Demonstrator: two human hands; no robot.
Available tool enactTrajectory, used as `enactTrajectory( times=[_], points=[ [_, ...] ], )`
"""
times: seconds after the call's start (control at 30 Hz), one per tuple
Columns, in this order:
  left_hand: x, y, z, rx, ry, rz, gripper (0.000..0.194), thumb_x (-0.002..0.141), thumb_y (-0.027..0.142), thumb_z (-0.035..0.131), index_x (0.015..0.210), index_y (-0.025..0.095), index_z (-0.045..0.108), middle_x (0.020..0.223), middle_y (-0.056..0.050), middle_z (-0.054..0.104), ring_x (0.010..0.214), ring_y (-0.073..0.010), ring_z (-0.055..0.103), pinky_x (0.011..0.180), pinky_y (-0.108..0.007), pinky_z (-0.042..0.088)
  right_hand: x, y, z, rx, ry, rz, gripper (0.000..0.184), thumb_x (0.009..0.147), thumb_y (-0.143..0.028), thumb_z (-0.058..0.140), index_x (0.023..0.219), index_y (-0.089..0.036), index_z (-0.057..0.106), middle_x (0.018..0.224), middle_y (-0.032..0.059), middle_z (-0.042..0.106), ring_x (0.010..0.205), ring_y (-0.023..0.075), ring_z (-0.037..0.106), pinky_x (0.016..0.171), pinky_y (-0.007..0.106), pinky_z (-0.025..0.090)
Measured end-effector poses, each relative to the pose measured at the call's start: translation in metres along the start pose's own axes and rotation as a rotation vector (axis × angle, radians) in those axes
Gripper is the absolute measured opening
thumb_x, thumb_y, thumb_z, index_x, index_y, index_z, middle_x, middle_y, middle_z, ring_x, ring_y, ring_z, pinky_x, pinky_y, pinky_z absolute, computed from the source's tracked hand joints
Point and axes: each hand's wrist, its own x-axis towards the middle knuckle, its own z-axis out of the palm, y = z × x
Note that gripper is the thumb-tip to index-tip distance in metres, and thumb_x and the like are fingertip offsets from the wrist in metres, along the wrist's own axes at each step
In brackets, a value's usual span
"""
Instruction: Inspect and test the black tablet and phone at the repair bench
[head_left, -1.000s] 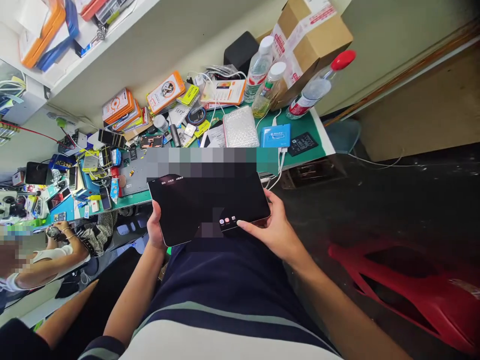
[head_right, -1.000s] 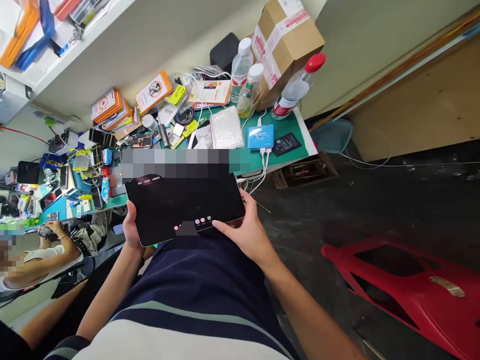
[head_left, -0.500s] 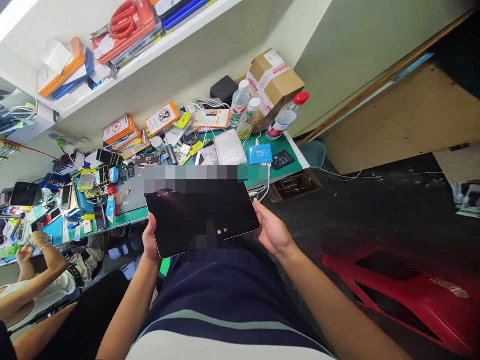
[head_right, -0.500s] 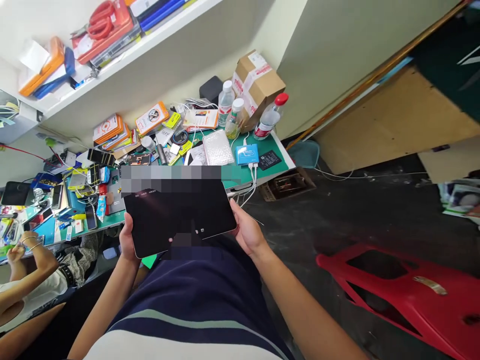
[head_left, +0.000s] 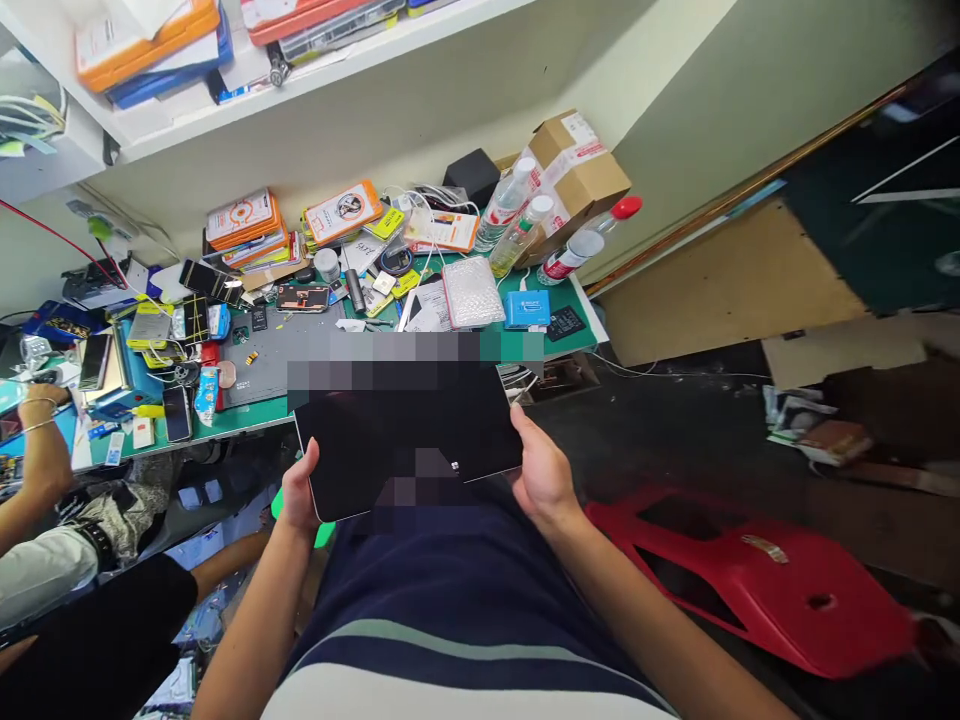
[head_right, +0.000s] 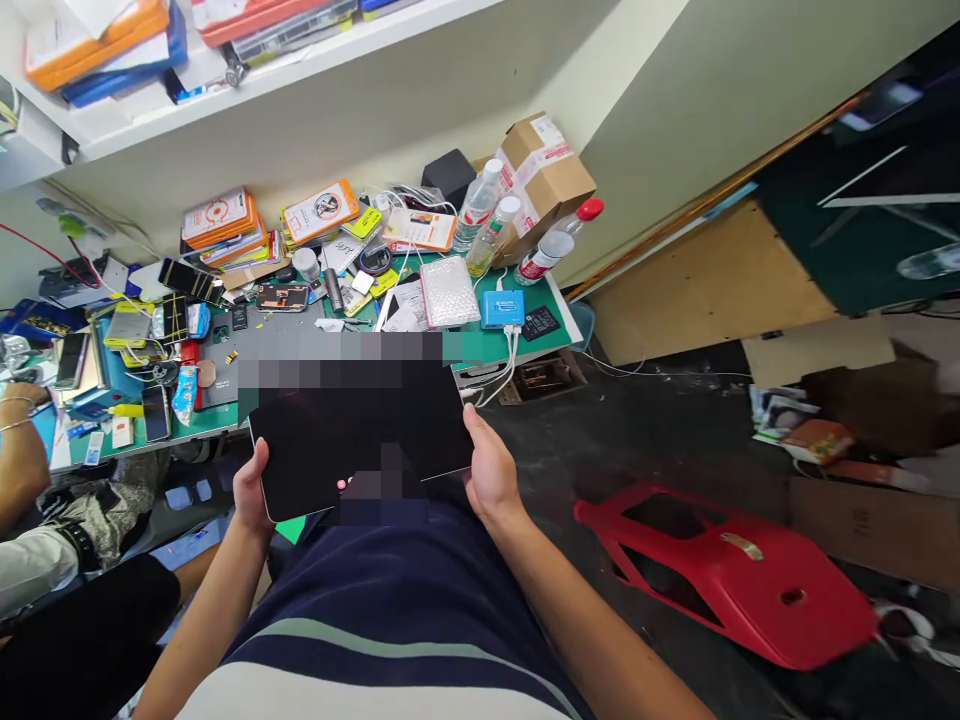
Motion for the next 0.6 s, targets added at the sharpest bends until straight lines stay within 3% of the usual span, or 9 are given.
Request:
enactTrajectory(
  times=[0.17, 0.33, 0.43, 0.6],
  points=[
    [-0.011, -0.013, -0.014, -0.017, 0.153, -0.063, 0.029, 0.094, 0.024, 0.058, 0.104, 0.011, 0.081, 0.109, -0.013, 0.081, 0.115, -0.0346, 0.074, 0.115, -0.051, 0.051, 0.015, 0.004, -0.012, -0.066, -0.117, 0.085, 0.042, 0.081, -0.057, 0.082, 0.102, -0.021, 0.077, 0.104, 0.005, 0.081, 0.102, 0.025, 0.077, 0.078, 0.029, 0.066],
    [-0.032, -0.026, -0.005, 0.062, 0.391, 0.045, 0.019, 0.084, 0.009, 0.062, 0.082, 0.01, 0.081, 0.089, -0.011, 0.083, 0.081, -0.0257, 0.081, 0.083, -0.034, 0.067, 0.042, 0.001, -0.01, -0.128, -0.297, 0.165, 0.039, 0.076, -0.049, 0.09, 0.097, -0.02, 0.077, 0.101, 0.0055, 0.082, 0.086, 0.0209, 0.078, 0.073, 0.027, 0.064],
    [-0.046, -0.037, 0.009, 0.078, 0.383, 0.055, 0.017, 0.082, 0.008, 0.065, 0.081, 0.01, 0.081, 0.089, -0.012, 0.082, 0.079, -0.0266, 0.08, 0.077, -0.034, 0.068, 0.053, -0.002, -0.01, -0.159, -0.365, 0.223, 0.04, 0.076, -0.051, 0.09, 0.094, -0.018, 0.077, 0.104, 0.0078, 0.082, 0.084, 0.0208, 0.078, 0.07, 0.026, 0.064],
    [-0.058, -0.062, 0.026, 0.146, 0.395, 0.097, 0.01, 0.079, 0.014, 0.072, 0.078, 0.012, 0.081, 0.082, -0.01, 0.081, 0.072, -0.0245, 0.078, 0.07, -0.031, 0.066, 0.064, -0.009, -0.017, -0.133, -0.329, 0.263, 0.037, 0.072, -0.049, 0.094, 0.085, -0.02, 0.076, 0.091, 0.0036, 0.082, 0.073, 0.0179, 0.076, 0.061, 0.023, 0.062]
  ],
)
